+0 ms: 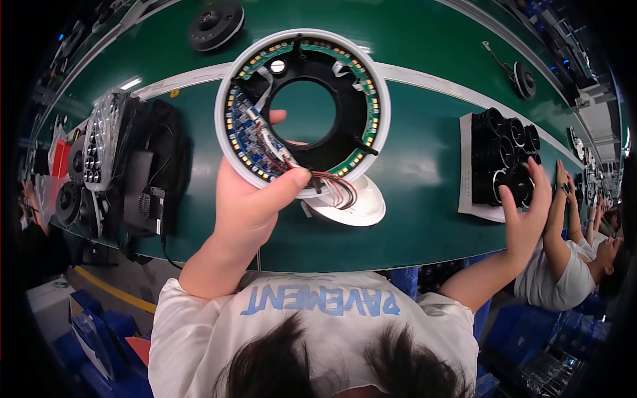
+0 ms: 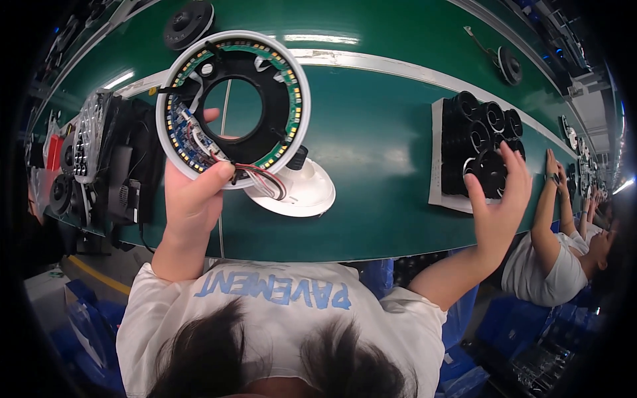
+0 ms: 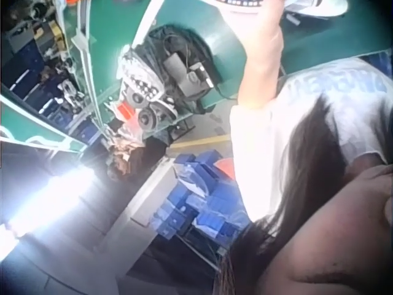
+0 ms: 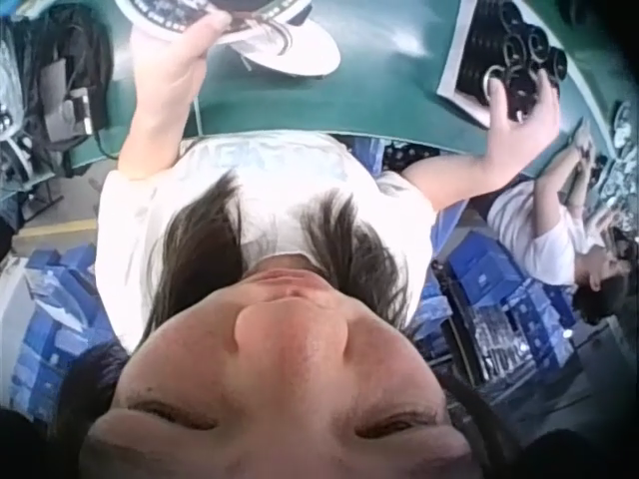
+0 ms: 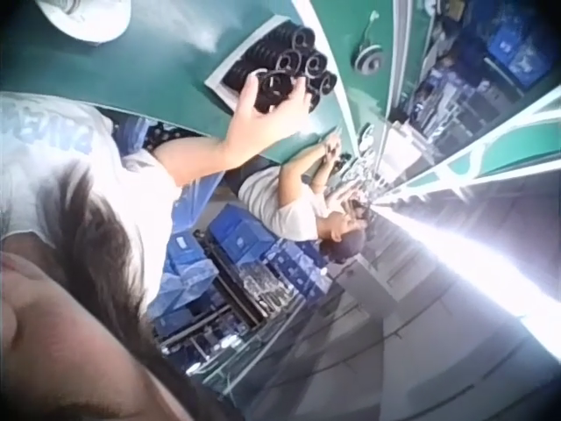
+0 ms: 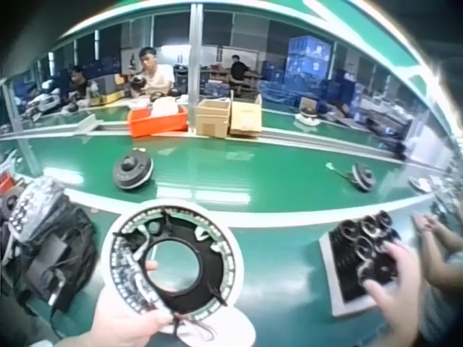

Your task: The person assembles the internal components of a circular LED light fixture by hand, fitting the internal motor component and wiring into the plastic housing and attaching the LED ring.

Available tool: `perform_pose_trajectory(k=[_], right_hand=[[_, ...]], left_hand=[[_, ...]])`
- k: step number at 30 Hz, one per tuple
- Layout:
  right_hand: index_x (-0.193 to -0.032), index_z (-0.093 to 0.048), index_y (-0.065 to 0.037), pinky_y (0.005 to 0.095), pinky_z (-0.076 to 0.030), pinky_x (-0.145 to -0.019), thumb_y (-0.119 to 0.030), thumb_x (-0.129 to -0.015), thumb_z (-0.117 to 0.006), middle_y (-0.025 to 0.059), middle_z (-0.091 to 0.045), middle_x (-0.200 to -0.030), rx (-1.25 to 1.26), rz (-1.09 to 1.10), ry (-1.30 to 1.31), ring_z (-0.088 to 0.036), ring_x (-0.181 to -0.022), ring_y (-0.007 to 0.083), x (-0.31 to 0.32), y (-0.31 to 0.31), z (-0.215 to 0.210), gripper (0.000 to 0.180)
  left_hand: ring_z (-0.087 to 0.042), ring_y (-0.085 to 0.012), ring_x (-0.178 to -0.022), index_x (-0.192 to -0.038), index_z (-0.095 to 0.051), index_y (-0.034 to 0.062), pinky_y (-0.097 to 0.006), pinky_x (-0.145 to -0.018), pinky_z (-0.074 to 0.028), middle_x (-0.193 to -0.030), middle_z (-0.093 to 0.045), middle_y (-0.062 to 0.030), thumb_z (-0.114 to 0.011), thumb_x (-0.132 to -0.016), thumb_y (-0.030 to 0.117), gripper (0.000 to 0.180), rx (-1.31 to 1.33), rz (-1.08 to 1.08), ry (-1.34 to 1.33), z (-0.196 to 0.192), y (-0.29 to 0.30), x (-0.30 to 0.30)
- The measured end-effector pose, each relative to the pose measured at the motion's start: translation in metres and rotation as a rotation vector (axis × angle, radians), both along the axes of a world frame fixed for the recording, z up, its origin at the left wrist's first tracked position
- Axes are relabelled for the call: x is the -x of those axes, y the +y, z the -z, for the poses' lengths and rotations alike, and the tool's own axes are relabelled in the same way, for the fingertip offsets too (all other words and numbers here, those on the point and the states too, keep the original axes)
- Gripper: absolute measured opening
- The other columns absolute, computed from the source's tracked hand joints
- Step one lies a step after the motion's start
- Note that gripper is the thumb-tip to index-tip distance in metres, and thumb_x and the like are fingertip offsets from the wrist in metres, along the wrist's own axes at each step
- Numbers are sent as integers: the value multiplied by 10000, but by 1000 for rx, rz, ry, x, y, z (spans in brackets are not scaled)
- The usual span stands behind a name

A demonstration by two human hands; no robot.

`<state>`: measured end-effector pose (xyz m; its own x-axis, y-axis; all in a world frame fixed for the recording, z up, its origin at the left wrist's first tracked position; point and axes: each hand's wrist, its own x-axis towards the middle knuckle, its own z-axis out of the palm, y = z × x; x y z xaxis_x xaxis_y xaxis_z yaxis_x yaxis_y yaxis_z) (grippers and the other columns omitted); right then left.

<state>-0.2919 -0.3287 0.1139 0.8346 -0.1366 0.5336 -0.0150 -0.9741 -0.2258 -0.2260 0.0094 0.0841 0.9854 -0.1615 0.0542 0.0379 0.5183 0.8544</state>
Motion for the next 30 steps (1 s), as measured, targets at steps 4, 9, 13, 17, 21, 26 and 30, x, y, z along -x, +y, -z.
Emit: perform_pose_trajectory(k=[4, 9, 13, 17, 21, 26, 30], right_hand=[[-1115, -533, -26, 397, -316, -953, -296, -643, -704, 143, -559, -1084, -67, -309, -148, -458, -1107, 312, -22, 41, -25, 570], [-1035, -565, -11, 427, -354, -906, -454, -630, -678, 160, -565, -1066, 148, -778, -157, -473, -1076, 359, -64, 106, -48, 611], [-1025, -591, -60, 398, -383, -871, -282, -552, -732, 111, -562, -1072, 67, -964, -80, -495, -1037, 325, -94, 150, -37, 541], [-954, -630, -105, 374, -395, -853, -218, -551, -730, 95, -554, -1071, -15, -925, -35, -504, -1020, 298, -97, 155, -30, 430], [-856, -657, -156, 410, -367, -882, -183, -575, -708, 42, -583, -1002, 85, -892, -25, -519, -1009, 245, -86, 157, -26, 287], [-792, -646, -173, 474, -304, -952, -162, -608, -646, -41, -602, -840, 291, -780, -110, -555, -922, 170, -79, 163, -11, 185], [-791, -639, -169, 476, -284, -978, -162, -621, -616, -49, -595, -804, 379, -688, -186, -559, -868, 147, -69, 169, -10, 172]], left_hand=[[-595, -181, -860, -1217, -317, -39, -282, -780, -469, -950, -570, -138, -621, -688, -67, 611, 6, 6, -3, 1, -1, 1], [-588, -168, -859, -1222, -320, -35, -274, -765, -471, -953, -561, -126, -629, -688, -58, 618, -5, 68, 28, 1, -6, 0], [-559, -176, -950, -1239, -312, -28, -291, -796, -473, -1110, -494, -143, -626, -699, -41, 625, 12, 82, -1, 6, -4, 0], [-531, -170, -1010, -1233, -330, -13, -301, -843, -453, -1139, -491, -114, -613, -703, -40, 601, 45, 118, -52, 7, -5, -3], [-522, -152, -1004, -1198, -362, -4, -296, -851, -445, -1108, -505, -93, -616, -698, -44, 562, 49, 113, -31, 10, -5, -1], [-518, -145, -996, -1180, -362, 0, -294, -845, -445, -1094, -504, -92, -631, -688, -53, 564, 49, 90, -29, 9, -5, 1], [-514, -145, -1000, -1183, -353, 2, -298, -849, -443, -1096, -497, -94, -626, -685, -68, 572, 52, 109, 4, 10, -8, 2]])
